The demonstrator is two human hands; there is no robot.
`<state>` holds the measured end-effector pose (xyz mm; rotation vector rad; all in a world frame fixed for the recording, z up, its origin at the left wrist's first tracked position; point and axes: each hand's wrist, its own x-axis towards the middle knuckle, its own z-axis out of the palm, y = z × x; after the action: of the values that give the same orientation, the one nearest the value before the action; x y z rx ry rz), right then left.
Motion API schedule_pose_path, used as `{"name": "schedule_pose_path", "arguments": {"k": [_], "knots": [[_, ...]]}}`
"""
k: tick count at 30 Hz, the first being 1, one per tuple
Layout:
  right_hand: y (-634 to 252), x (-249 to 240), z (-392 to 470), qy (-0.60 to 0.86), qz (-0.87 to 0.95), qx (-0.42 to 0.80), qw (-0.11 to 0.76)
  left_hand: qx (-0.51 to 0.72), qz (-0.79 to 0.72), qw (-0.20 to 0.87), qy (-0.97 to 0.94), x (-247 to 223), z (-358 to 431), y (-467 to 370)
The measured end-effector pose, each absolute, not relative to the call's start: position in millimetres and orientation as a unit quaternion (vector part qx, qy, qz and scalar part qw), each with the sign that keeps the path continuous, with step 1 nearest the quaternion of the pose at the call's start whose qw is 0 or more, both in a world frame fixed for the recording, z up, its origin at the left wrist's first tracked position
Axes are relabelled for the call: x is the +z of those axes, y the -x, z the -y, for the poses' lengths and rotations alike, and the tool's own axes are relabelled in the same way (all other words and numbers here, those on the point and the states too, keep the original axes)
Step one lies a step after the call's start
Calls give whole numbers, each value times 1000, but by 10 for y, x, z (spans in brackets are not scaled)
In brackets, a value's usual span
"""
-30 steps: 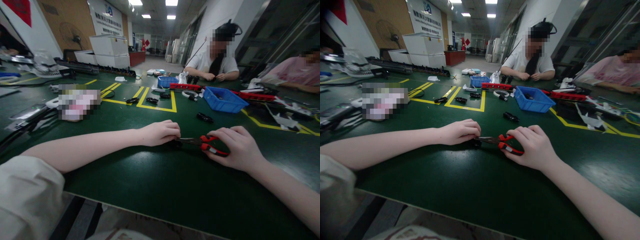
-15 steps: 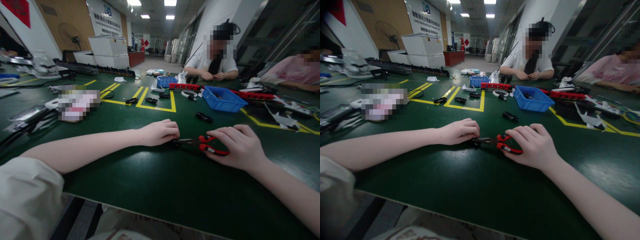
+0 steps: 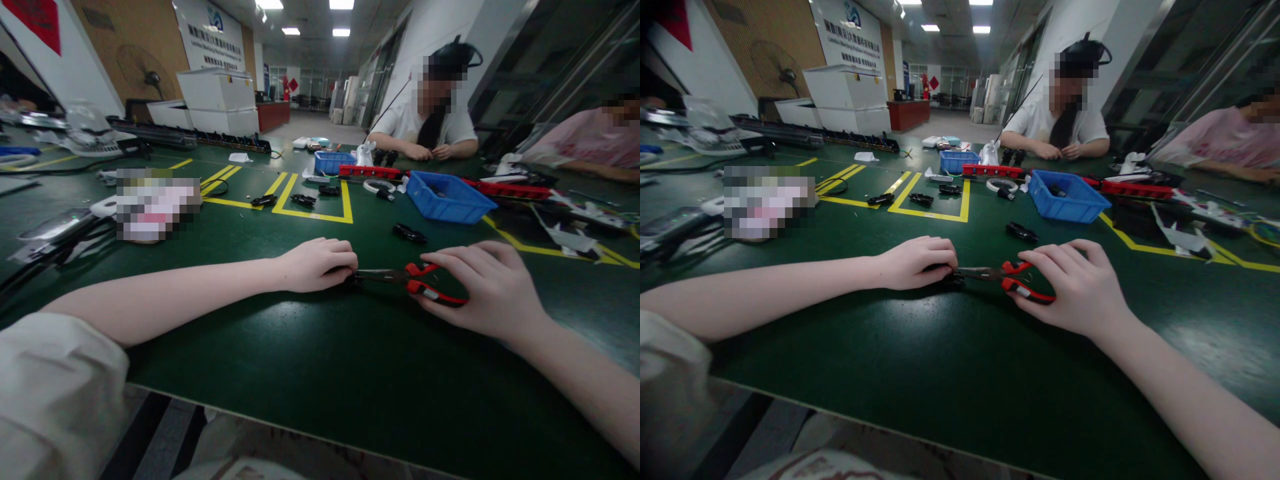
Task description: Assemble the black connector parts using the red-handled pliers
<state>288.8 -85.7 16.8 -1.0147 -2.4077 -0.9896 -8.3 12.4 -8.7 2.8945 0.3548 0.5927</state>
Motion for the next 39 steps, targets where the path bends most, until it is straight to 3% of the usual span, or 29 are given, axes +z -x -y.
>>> {"name": "schedule_pose_path", "arguments": {"k": [21, 39], "knots": [[-2877, 177, 864, 327, 846, -389, 158, 193, -106, 114, -969, -87, -141, 83], [-2873, 68, 864, 397, 850, -296, 181, 203, -113, 130, -964, -103, -157, 72]]}}
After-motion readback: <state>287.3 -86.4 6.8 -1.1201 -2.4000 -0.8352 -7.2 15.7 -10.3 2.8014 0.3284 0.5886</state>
